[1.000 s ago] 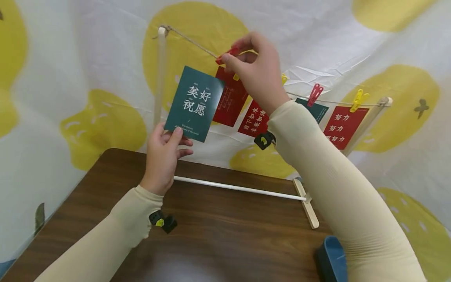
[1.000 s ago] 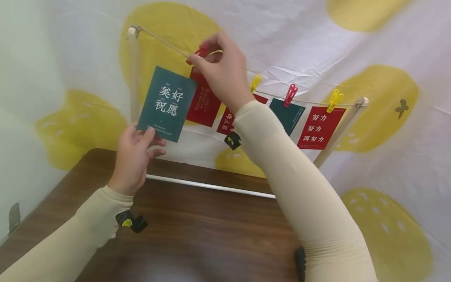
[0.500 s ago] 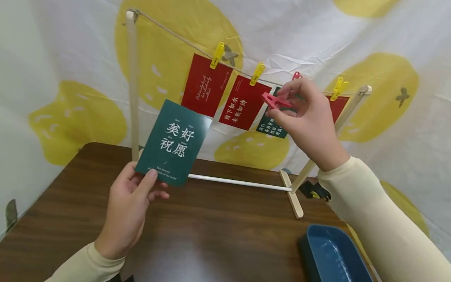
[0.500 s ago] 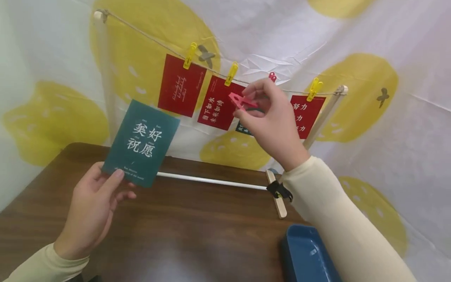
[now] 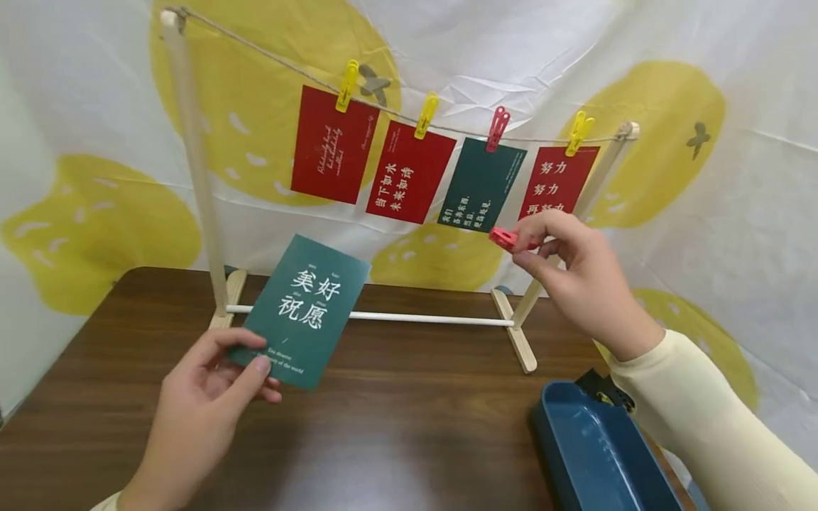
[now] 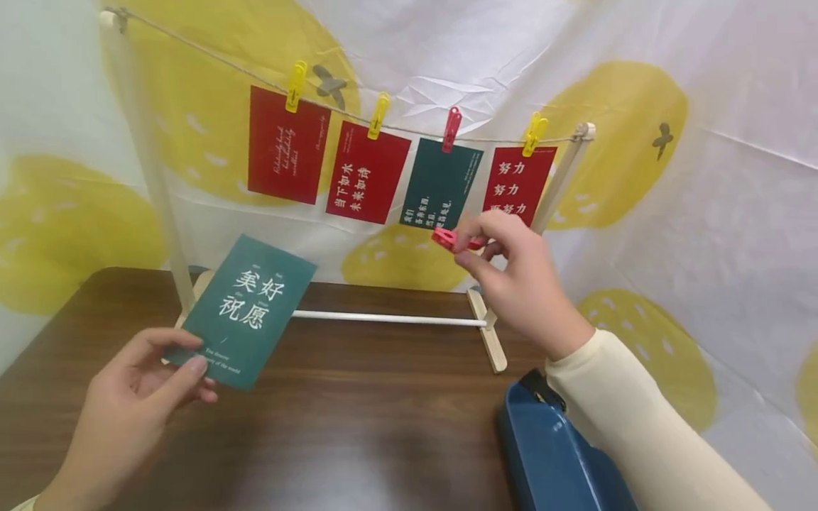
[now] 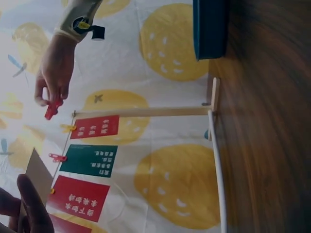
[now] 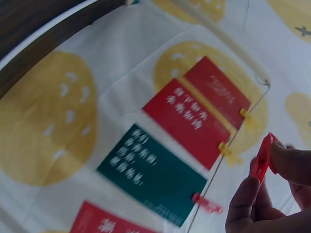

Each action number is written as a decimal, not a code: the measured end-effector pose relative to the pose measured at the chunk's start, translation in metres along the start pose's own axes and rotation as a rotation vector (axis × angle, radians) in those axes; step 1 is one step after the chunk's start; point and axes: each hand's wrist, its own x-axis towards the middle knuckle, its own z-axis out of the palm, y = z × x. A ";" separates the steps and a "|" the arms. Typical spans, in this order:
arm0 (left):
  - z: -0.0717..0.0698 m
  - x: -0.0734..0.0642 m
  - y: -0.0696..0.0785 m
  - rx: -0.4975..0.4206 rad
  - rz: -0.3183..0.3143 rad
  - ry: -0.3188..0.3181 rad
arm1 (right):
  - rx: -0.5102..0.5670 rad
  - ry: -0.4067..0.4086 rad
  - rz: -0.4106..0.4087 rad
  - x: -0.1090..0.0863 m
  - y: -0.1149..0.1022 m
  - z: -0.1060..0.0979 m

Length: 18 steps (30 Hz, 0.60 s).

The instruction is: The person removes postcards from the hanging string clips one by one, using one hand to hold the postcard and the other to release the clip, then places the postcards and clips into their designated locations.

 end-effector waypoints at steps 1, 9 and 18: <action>-0.001 -0.003 -0.001 0.048 -0.007 -0.015 | -0.019 -0.007 -0.003 -0.005 0.003 -0.002; -0.002 -0.024 -0.017 0.247 0.013 -0.132 | -0.162 -0.065 0.014 -0.047 0.032 -0.016; -0.025 -0.041 -0.045 0.382 0.049 -0.165 | -0.194 -0.171 0.098 -0.095 0.077 -0.009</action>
